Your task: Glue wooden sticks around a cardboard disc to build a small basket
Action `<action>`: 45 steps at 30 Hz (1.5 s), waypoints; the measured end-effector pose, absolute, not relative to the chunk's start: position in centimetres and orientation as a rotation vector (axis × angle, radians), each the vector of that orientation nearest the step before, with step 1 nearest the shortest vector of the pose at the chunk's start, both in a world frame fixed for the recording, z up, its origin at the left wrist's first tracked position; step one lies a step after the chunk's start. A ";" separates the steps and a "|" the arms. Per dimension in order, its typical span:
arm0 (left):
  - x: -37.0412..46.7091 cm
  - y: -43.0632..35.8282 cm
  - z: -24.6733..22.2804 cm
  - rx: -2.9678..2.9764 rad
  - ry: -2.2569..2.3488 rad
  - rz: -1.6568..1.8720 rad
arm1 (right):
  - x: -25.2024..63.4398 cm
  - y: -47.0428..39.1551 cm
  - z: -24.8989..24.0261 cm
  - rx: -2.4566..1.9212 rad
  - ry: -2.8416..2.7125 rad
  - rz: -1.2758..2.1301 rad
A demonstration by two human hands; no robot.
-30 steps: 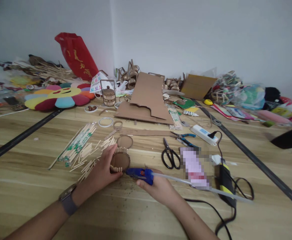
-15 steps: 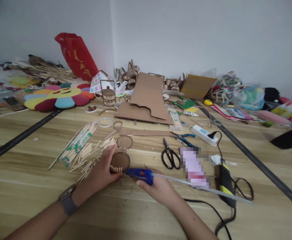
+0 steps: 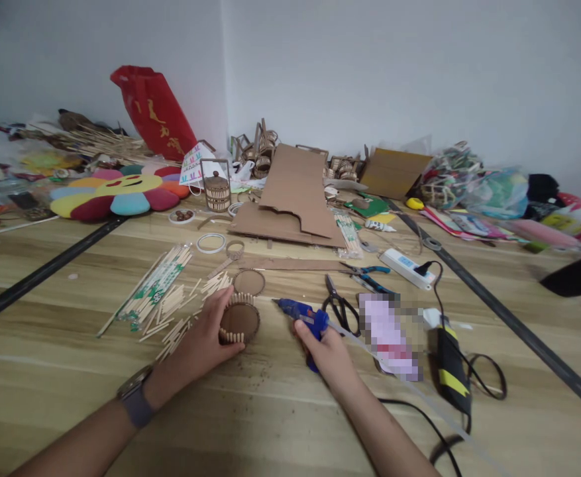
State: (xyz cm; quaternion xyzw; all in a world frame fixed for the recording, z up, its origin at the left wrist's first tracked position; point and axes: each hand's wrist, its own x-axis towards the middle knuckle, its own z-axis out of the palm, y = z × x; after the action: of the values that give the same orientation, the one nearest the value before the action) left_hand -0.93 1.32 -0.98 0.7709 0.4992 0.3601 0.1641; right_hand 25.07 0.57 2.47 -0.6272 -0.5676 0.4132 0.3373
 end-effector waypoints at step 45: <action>-3.4 3.1 0.2 2.134 1.486 1.143 | 11.4 -2.1 3.4 -0.700 -2.948 0.010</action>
State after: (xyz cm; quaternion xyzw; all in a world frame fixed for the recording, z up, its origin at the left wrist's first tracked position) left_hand -3.42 3.14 0.20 0.7428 0.5171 0.3979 0.1500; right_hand 11.38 -2.06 3.42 -0.2306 -0.9714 0.0032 0.0560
